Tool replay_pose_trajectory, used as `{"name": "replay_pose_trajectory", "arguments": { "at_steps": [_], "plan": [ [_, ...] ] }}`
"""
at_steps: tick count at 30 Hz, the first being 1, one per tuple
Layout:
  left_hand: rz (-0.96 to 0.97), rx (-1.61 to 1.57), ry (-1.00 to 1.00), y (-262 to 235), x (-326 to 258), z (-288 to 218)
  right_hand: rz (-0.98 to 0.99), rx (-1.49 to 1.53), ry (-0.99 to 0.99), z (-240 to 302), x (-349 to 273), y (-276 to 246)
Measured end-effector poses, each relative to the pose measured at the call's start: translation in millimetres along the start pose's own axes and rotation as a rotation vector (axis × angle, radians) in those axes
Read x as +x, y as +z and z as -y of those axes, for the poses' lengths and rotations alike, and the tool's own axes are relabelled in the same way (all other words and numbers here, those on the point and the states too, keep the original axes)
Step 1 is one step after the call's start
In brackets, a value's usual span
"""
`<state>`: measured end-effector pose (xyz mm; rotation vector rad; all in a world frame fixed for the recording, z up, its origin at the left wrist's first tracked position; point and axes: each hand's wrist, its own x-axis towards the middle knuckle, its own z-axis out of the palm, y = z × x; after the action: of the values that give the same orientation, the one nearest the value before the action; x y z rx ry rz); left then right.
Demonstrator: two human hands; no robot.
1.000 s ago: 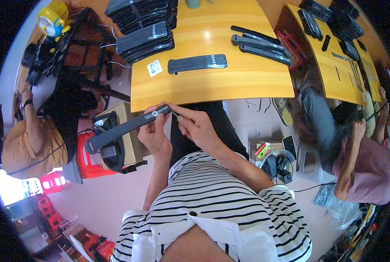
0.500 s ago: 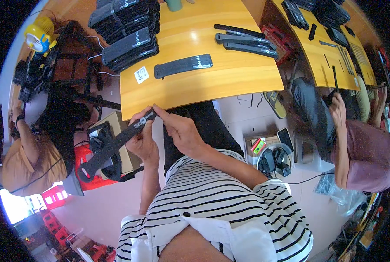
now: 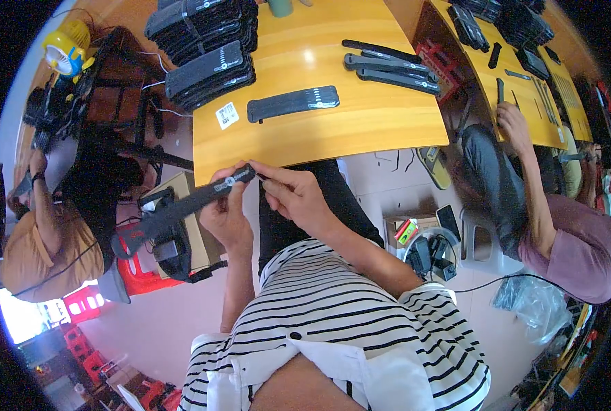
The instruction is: Assembling small metal hardware onto black straps using a tool.
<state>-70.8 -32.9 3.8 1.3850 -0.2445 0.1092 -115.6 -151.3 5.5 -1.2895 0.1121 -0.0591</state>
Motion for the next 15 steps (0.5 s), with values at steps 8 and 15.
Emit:
{"name": "replay_pose_trajectory", "arguments": {
  "at_steps": [8,15],
  "plan": [
    [0.14,-0.263,-0.249,-9.1,10.8,-8.7,-0.032,-0.179,-0.109,-5.0,-1.4,-7.5],
    [0.151,0.191,0.148,-8.4,2.3,-0.4,-0.045,-0.145,0.015,3.6,-0.8,-5.0]
  ]
}}
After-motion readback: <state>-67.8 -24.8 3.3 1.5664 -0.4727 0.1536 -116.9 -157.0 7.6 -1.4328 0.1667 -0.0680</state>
